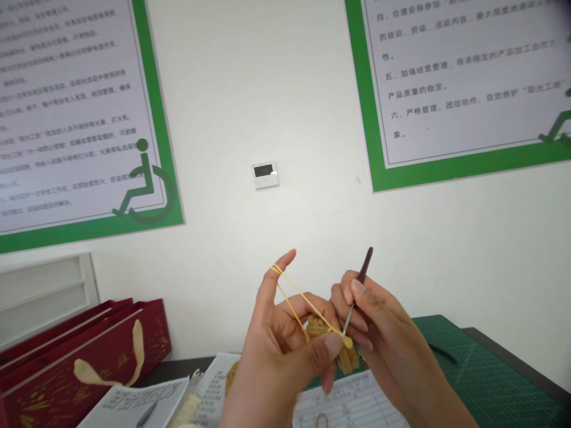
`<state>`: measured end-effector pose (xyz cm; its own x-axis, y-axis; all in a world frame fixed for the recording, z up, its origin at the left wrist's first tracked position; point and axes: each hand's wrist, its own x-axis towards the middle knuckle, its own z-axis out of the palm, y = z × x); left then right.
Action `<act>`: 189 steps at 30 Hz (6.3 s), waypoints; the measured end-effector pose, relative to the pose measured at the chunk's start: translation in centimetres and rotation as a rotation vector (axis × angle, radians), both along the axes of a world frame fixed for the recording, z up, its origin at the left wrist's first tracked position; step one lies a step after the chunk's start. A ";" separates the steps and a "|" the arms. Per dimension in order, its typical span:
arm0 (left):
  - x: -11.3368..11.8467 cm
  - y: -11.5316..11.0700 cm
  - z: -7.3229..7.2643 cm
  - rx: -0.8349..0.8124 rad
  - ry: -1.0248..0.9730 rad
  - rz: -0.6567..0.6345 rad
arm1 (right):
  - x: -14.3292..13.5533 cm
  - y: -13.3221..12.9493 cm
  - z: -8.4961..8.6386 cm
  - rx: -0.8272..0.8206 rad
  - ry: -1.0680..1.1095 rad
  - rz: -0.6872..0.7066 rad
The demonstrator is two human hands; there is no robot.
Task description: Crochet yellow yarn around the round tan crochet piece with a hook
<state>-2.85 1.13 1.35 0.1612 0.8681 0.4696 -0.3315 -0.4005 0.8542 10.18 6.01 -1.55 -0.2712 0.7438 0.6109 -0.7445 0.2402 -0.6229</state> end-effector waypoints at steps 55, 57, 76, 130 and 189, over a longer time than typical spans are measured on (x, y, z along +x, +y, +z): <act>1.7 -0.8 0.1 0.056 -0.078 0.324 | 3.1 0.4 0.0 0.741 -0.117 -0.755; 1.8 -0.8 0.0 0.058 -0.086 0.329 | 3.4 0.6 0.1 0.809 -0.123 -0.771; 1.9 -1.1 0.1 0.055 -0.073 0.276 | 2.6 0.2 0.1 0.766 -0.036 -0.711; 2.5 -1.3 0.2 0.038 -0.152 0.352 | 2.9 0.3 -0.3 0.966 -0.121 -0.981; 2.6 -1.1 0.2 0.080 -0.125 0.358 | 1.7 0.6 -0.2 0.540 0.055 -0.537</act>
<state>-0.28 0.04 1.52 -0.2078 0.8188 0.5352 -0.2583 -0.5736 0.7773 11.86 6.65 -1.80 0.0845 0.3596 0.9293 -0.4658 0.8387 -0.2822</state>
